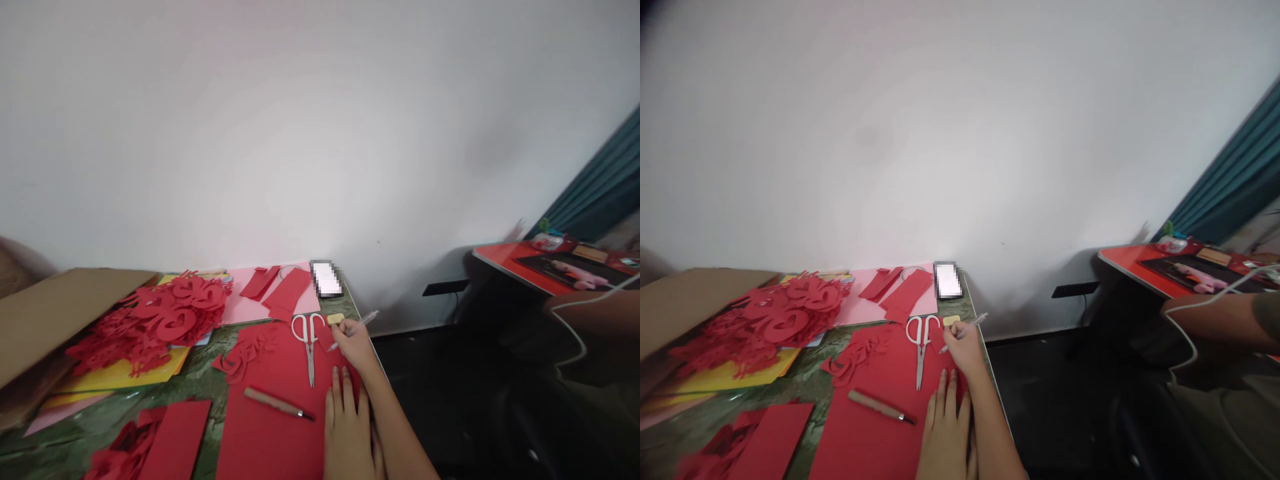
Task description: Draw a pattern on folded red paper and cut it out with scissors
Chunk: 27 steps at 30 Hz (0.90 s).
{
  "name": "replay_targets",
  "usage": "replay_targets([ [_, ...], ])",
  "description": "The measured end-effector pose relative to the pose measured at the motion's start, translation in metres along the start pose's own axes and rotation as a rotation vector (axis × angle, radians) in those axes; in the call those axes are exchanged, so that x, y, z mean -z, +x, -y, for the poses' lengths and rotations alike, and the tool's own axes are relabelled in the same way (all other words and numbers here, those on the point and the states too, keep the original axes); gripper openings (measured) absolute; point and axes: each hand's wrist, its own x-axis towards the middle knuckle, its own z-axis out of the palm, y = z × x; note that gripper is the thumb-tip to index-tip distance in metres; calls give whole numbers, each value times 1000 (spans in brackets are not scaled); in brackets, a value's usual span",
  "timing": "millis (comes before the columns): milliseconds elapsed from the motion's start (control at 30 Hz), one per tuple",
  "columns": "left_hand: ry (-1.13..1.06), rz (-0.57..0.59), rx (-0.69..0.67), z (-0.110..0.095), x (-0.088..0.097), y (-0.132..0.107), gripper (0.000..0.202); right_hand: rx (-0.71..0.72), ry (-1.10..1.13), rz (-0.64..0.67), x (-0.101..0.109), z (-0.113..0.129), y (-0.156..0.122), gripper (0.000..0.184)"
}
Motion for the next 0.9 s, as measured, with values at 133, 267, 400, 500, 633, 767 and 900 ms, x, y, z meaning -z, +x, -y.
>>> replay_targets([
  [133, 6, 38, -7, 0, 0, -1, 67, -3, -12, 1, 1, 0, 0, 35],
  [267, 19, 61, -36, 4, -1, -2, 67, 8, -21, -2, 1, 2, 1, 37],
  [400, 14, 74, -57, 7, -3, -1, 67, 8, -25, 2, 1, 2, 0, 37],
  [500, 13, 75, -54, 6, -3, -1, 67, 11, -25, 2, 1, 1, 0, 38],
  [633, 11, 81, -48, 5, -3, 0, 66, 8, -22, -4, 1, -1, 0, 39],
  [767, 0, 96, -53, 6, -1, 0, 65, 7, -21, 6, 1, -2, 0, 38],
  [900, -12, 117, -56, 7, 0, 0, 65, 0, -18, 4, 0, -1, 0, 36],
])
